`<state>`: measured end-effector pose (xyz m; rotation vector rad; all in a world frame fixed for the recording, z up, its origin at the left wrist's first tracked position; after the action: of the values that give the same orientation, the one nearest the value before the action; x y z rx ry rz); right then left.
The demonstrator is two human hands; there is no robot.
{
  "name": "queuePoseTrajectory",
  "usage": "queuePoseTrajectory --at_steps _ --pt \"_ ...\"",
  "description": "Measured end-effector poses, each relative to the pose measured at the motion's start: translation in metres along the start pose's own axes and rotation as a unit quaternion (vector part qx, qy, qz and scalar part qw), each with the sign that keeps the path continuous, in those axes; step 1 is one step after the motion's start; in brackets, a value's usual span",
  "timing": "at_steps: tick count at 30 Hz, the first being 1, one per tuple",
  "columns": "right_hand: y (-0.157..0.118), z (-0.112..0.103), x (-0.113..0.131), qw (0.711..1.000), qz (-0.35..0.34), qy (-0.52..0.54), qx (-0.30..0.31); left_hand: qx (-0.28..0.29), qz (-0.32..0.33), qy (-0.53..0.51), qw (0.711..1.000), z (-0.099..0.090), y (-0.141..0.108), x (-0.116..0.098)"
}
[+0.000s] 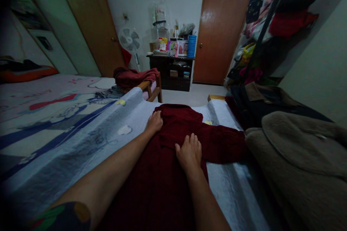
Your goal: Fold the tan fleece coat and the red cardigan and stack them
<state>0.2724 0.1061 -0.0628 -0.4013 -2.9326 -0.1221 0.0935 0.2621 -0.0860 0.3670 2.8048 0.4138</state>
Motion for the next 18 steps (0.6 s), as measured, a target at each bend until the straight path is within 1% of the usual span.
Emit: queuePoseTrajectory --at_steps 2,4,6,8,10,12,14,16,18 --pt "0.002 -0.008 -0.003 1.0 0.002 0.0 0.019 -0.026 -0.002 0.001 1.0 -0.004 -0.001 0.002" --pt "0.004 -0.018 -0.007 0.999 0.003 0.009 0.043 -0.039 0.007 -0.001 0.999 -0.006 -0.001 0.002" --pt "0.007 -0.029 -0.013 0.997 0.001 0.026 0.076 -0.038 0.027 -0.005 0.999 -0.006 -0.001 0.002" --pt "0.01 -0.039 -0.021 0.992 -0.008 0.049 0.114 -0.026 0.051 -0.012 0.998 -0.005 -0.001 0.001" --pt "0.014 -0.047 -0.03 0.988 -0.023 0.07 0.138 -0.013 0.069 -0.017 0.997 -0.001 0.0 0.0" --pt "0.02 -0.051 -0.042 0.987 -0.031 0.084 0.132 0.001 0.077 -0.018 0.997 0.003 0.0 -0.002" --pt "0.027 -0.053 -0.055 0.99 -0.029 0.092 0.103 0.012 0.078 -0.018 0.997 0.005 0.001 -0.003" --pt "0.035 -0.05 -0.067 0.992 -0.023 0.1 0.069 0.023 0.076 -0.015 0.997 0.007 0.001 -0.005" --pt "0.044 -0.045 -0.073 0.993 -0.022 0.113 0.037 0.036 0.073 -0.006 0.997 0.007 0.001 -0.006"
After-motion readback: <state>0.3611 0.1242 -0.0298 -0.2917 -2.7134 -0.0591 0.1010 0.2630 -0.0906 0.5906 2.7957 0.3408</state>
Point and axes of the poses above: each hand's wrist, its own y-axis towards the middle knuckle, its own z-axis out of the palm, x = y × z, the point moved 2 cm from there along y, towards the middle knuckle, and after that the axes turned 10 degrees about z, right-handed, at the moved point
